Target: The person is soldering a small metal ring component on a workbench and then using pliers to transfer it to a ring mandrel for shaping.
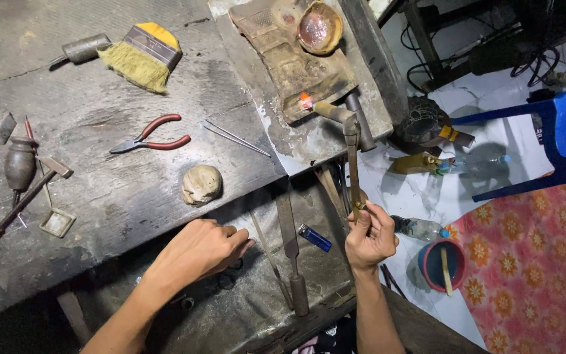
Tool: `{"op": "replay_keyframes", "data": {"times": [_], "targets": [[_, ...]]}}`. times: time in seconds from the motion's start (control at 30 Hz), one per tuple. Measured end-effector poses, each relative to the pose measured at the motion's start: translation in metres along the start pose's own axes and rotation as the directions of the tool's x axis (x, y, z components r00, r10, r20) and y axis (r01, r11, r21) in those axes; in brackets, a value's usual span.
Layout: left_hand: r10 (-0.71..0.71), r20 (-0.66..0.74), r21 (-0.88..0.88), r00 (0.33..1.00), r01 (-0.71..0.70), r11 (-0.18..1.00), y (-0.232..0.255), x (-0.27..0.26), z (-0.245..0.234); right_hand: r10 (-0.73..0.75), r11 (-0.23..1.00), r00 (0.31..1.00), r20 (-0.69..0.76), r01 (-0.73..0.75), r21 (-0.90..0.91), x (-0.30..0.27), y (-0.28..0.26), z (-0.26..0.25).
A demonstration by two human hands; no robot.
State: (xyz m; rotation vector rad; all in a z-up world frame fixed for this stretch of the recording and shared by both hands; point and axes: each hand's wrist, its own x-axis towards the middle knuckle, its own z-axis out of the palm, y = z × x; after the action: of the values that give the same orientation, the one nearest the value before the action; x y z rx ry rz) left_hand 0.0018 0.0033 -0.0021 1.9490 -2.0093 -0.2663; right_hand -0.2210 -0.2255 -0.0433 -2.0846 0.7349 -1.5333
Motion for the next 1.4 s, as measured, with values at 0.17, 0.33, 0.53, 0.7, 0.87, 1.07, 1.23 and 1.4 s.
{"op": "replay_keyframes", "data": {"times": [0.17,0.33,0.53,0.7,0.87,1.07,1.23,1.4], "targets": [[0.0,-0.01,0.016,1.0,0.0,1.0,0.002,-0.002,-0.004,-0.002,1.0,1.0,0.008,0.002,-0.01,0.001,-0.003,0.0],[0.015,-0.044,0.078,0.999,-0.011,0.997,0.009,-0.002,-0.014,0.056,0.996,0.997,0.045,-0.052,-0.07,0.0,-0.004,-0.002],[0.115,-0.132,0.212,0.985,-0.085,0.973,0.008,-0.017,0.001,0.213,0.977,0.968,0.129,-0.209,-0.043,0.005,0.019,-0.015],[0.091,0.044,0.24,0.995,-0.099,0.966,0.019,-0.019,-0.032,-0.067,0.997,0.958,0.279,0.052,0.063,0.078,0.057,-0.028],[0.08,0.019,0.24,0.997,-0.082,0.967,0.022,-0.027,-0.05,-0.329,0.944,0.885,0.33,0.3,0.136,0.193,0.065,0.012],[0.107,-0.011,0.201,0.994,-0.103,0.974,0.029,-0.029,-0.061,-0.455,0.884,0.772,0.444,0.452,0.119,0.271,0.063,0.088],[0.145,-0.07,0.126,0.987,-0.136,0.983,0.041,-0.034,-0.05,-0.524,0.767,0.639,0.564,0.642,-0.014,0.291,0.081,0.137],[0.155,-0.071,0.14,0.985,-0.144,0.98,0.032,-0.035,-0.039,-0.445,0.723,0.642,0.625,0.669,-0.172,0.291,0.077,0.166]]}}
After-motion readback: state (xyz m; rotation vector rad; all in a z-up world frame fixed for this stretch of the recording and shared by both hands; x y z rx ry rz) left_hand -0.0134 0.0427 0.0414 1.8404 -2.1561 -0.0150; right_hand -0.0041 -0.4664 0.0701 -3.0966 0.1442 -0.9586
